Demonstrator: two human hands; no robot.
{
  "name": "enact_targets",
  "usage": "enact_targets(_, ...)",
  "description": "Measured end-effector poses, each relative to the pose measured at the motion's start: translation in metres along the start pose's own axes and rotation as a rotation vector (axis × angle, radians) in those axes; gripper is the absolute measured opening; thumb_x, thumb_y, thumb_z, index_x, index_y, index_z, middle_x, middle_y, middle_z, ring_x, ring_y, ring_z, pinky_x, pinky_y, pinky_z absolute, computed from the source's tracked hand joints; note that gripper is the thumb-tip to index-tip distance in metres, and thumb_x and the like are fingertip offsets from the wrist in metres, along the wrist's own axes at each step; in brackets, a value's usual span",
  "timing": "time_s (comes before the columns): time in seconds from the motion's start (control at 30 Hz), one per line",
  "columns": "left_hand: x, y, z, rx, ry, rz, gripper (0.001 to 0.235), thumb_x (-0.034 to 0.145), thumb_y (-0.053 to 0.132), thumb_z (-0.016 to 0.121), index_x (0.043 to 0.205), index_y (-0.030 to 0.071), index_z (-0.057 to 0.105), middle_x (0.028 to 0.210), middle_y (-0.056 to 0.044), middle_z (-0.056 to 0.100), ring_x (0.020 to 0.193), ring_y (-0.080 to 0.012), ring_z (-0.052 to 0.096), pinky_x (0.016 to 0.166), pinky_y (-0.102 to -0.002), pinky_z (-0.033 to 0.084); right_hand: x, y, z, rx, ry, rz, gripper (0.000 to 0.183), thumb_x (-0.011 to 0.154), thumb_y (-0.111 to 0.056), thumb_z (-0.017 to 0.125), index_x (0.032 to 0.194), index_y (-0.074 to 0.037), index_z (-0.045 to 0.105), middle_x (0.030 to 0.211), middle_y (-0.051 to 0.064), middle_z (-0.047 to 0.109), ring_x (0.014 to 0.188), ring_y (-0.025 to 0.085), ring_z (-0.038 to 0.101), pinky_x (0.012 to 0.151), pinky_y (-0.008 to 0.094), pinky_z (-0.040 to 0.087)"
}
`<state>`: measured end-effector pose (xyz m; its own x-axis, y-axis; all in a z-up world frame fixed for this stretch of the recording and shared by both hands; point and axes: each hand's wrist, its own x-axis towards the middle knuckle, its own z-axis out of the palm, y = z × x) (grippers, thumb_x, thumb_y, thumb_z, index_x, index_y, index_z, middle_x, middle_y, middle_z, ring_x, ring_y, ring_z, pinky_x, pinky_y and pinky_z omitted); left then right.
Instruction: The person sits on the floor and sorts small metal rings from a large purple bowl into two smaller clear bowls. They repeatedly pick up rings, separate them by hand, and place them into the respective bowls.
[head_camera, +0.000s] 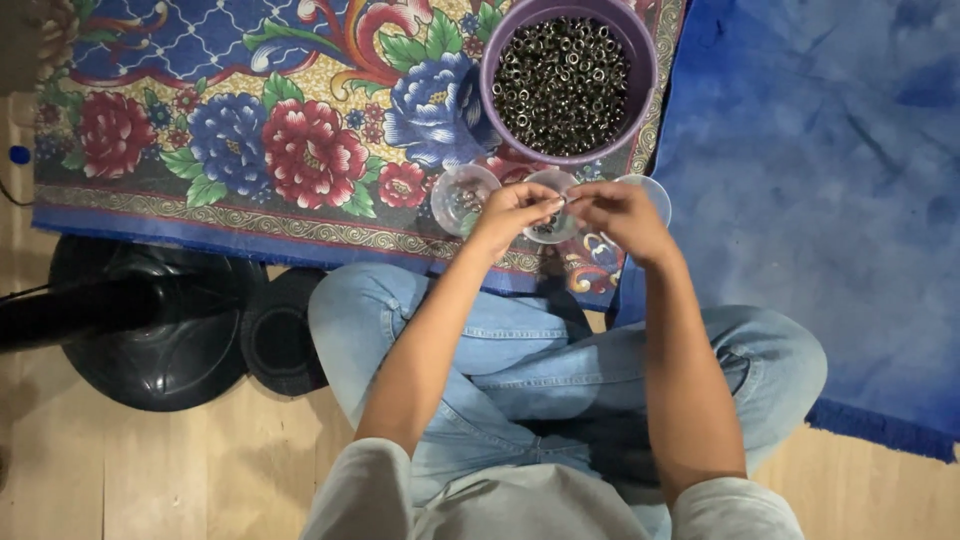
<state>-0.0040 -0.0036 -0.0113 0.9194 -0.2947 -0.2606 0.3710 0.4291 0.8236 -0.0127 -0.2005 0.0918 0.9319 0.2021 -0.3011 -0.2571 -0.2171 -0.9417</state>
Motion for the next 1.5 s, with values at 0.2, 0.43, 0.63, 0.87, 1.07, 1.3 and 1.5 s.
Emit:
enact_targets(0.2,-0.004,0.009,0.007,0.044,-0.006,-0.011,0.024,0.084,0.007,0.084,0.106,0.000,0.076,0.080,-0.006,0.071,0.068,-0.0087,0.072,0.065,-0.017,0.060,0.006,0.008,0.003,-0.016,-0.011,-0.046,0.024,0.088,0.003,0.072,0.111,-0.001,0.075,0.084,0.010,0.074,0.075,0.012,0.065,0.069,0.023,0.053)
enact_targets(0.43,-0.004,0.009,0.006,0.122,0.044,0.037,0.024,0.084,0.008,0.085,0.105,0.001,0.077,0.079,-0.007,0.071,0.066,-0.0104,0.070,0.062,-0.018,0.058,0.023,0.054,-0.023,-0.271,0.205,0.051,0.020,0.084,-0.012,0.081,0.104,-0.009,0.079,0.084,0.009,0.074,0.081,0.020,0.069,0.077,0.037,0.055)
enact_targets(0.63,0.003,0.012,0.005,0.409,0.128,0.199,0.018,0.086,0.016,0.084,0.102,0.012,0.080,0.089,-0.005,0.078,0.081,-0.0093,0.073,0.071,-0.021,0.059,0.036,0.116,-0.056,-0.748,0.519,0.190,0.022,0.075,-0.025,0.082,0.097,-0.022,0.081,0.079,0.003,0.076,0.078,0.031,0.076,0.070,0.045,0.060)
enact_targets(0.87,0.030,0.020,0.007,0.828,0.260,0.412,0.015,0.086,0.015,0.078,0.098,0.024,0.077,0.083,0.005,0.075,0.075,-0.0116,0.065,0.075,-0.025,0.055,0.027,0.071,-0.039,-0.823,0.522,0.367,0.023,0.080,-0.034,0.078,0.096,-0.018,0.080,0.083,0.019,0.075,0.085,0.045,0.075,0.073,0.054,0.061)
enact_targets(1.07,0.079,0.060,0.018,1.257,0.274,0.611,0.014,0.083,0.017,0.080,0.094,0.021,0.074,0.080,0.001,0.071,0.085,-0.0234,0.065,0.084,-0.038,0.052,0.015,0.038,-0.027,-0.790,0.446,0.383,0.028,0.085,-0.036,0.076,0.103,-0.015,0.080,0.092,0.021,0.075,0.097,0.046,0.073,0.082,0.056,0.059)
enact_targets(1.3,0.144,0.058,0.006,1.584,0.260,0.304,0.035,0.087,0.016,0.080,0.121,0.016,0.072,0.114,-0.005,0.066,0.115,-0.0276,0.057,0.095,-0.051,0.053,0.020,0.037,-0.018,-0.752,0.373,0.402,0.030,0.088,-0.036,0.072,0.109,-0.016,0.079,0.098,0.022,0.076,0.104,0.046,0.072,0.087,0.056,0.059)
enact_targets(1.5,0.162,0.057,0.008,1.747,0.000,0.335,0.034,0.091,0.006,0.074,0.124,0.012,0.073,0.124,-0.012,0.057,0.119,-0.0348,0.056,0.098,-0.049,0.053,0.025,0.037,-0.018,-0.673,0.315,0.423,0.036,0.086,-0.040,0.073,0.111,-0.014,0.078,0.099,0.020,0.077,0.106,0.045,0.072,0.091,0.056,0.057)
